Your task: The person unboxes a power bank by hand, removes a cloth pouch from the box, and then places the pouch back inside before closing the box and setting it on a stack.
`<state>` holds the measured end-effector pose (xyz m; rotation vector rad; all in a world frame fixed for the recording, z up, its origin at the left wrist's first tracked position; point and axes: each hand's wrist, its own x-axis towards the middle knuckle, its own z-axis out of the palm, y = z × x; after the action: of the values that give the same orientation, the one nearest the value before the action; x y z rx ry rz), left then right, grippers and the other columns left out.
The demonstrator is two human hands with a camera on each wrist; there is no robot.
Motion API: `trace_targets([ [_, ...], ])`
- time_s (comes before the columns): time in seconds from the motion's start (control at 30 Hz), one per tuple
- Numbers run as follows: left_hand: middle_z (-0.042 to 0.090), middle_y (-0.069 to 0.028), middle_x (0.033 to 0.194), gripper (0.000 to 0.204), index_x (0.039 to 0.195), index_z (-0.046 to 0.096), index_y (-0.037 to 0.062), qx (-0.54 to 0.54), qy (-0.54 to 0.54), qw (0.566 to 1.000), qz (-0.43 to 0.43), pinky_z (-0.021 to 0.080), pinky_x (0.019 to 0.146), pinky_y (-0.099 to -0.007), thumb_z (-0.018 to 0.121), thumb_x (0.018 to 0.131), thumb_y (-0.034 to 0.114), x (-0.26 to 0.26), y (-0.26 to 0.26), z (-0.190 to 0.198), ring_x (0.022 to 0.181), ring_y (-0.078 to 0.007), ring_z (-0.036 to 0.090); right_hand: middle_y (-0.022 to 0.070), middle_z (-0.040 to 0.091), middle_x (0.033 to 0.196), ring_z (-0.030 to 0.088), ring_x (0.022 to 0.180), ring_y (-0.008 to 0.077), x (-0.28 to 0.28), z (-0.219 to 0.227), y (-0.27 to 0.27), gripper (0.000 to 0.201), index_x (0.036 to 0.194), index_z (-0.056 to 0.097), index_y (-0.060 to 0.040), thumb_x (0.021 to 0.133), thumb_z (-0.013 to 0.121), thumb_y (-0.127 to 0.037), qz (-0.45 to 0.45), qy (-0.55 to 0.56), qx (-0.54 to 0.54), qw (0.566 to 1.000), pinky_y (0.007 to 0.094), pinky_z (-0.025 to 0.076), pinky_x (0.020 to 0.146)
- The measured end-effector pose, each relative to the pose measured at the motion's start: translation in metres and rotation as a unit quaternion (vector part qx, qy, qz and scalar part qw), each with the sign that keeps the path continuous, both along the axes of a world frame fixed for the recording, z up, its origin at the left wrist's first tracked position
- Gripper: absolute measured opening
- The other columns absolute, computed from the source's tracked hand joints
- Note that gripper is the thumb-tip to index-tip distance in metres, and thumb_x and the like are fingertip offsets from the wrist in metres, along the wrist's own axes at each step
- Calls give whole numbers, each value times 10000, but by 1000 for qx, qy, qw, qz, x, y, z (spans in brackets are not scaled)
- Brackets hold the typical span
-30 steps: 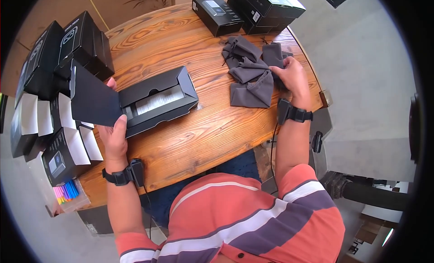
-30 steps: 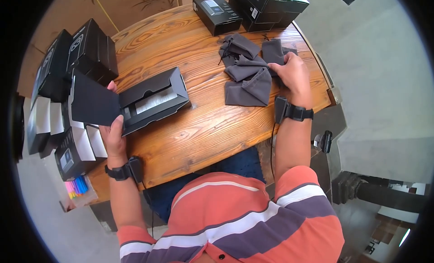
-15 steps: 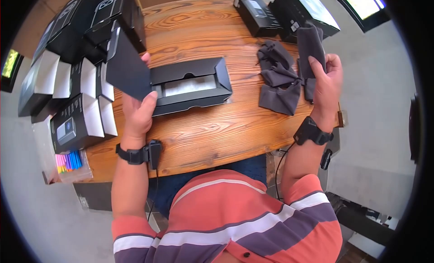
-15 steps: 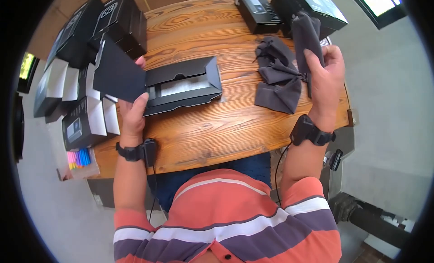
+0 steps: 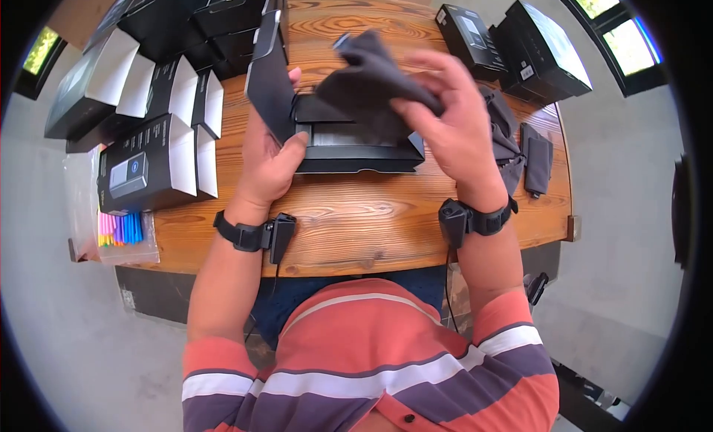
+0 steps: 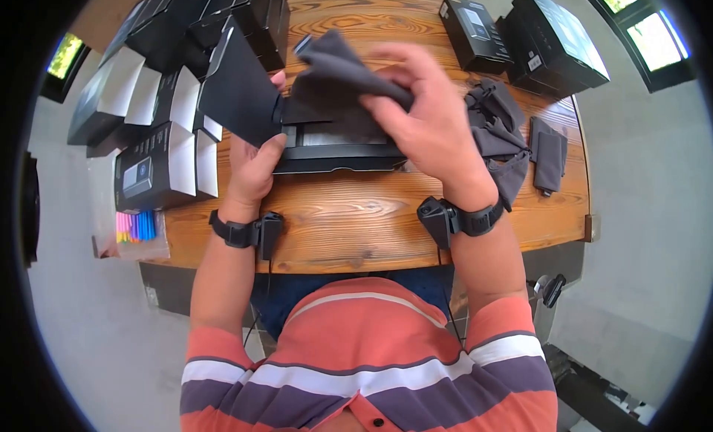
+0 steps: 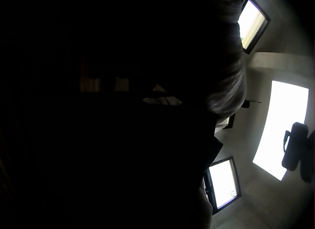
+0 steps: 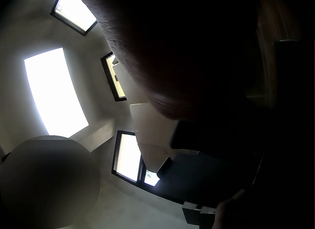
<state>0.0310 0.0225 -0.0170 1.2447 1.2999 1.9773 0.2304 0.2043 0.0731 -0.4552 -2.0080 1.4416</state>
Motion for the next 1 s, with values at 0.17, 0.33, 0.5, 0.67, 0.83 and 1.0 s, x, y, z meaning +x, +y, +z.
trace_targets([
  [0.17,448,-138,1742,855,1730,333,39,-26,16,1000,1,301,1345,-403,573,919,-83,1,-3,5,1625,-255,415,113,791,1141,748,1075,174,6,-2,6,487,1412,696,-29,943,694,103,-120,174,129,969,310,588,956],
  [0.33,457,-155,1732,847,1729,327,26,-26,48,998,16,298,1349,-417,595,927,-33,-3,-3,0,1626,-269,415,189,785,1143,744,1074,401,17,2,7,297,1209,782,-22,915,740,-7,88,-137,296,941,445,594,979],
  [0.5,452,-178,1736,835,1722,333,17,-19,59,998,17,286,1362,-448,611,934,8,-3,-2,-1,1631,-291,414,181,781,1156,721,1154,398,17,3,2,223,1157,789,-24,940,792,-76,121,-180,237,947,461,569,1028],
  [0.67,445,-193,1742,836,1720,332,9,-17,59,998,14,267,1375,-462,619,935,10,-3,0,0,1640,-309,406,152,770,1176,714,1114,357,11,-8,8,222,1130,782,-30,918,838,-61,59,-88,388,916,418,564,976],
  [0.83,448,-196,1741,829,1718,338,8,-6,42,999,15,267,1376,-464,633,943,21,-1,0,-2,1640,-315,409,142,754,1095,697,1074,371,11,-3,-1,210,1087,769,-41,896,851,-73,67,-163,304,936,451,534,962],
  [1.0,451,-195,1739,815,1711,353,6,-4,55,998,12,273,1374,-464,642,949,30,-3,0,-2,1640,-316,410,127,745,1043,684,1049,389,5,-12,-4,186,1026,751,-48,876,856,-78,27,-147,300,942,470,508,960],
])
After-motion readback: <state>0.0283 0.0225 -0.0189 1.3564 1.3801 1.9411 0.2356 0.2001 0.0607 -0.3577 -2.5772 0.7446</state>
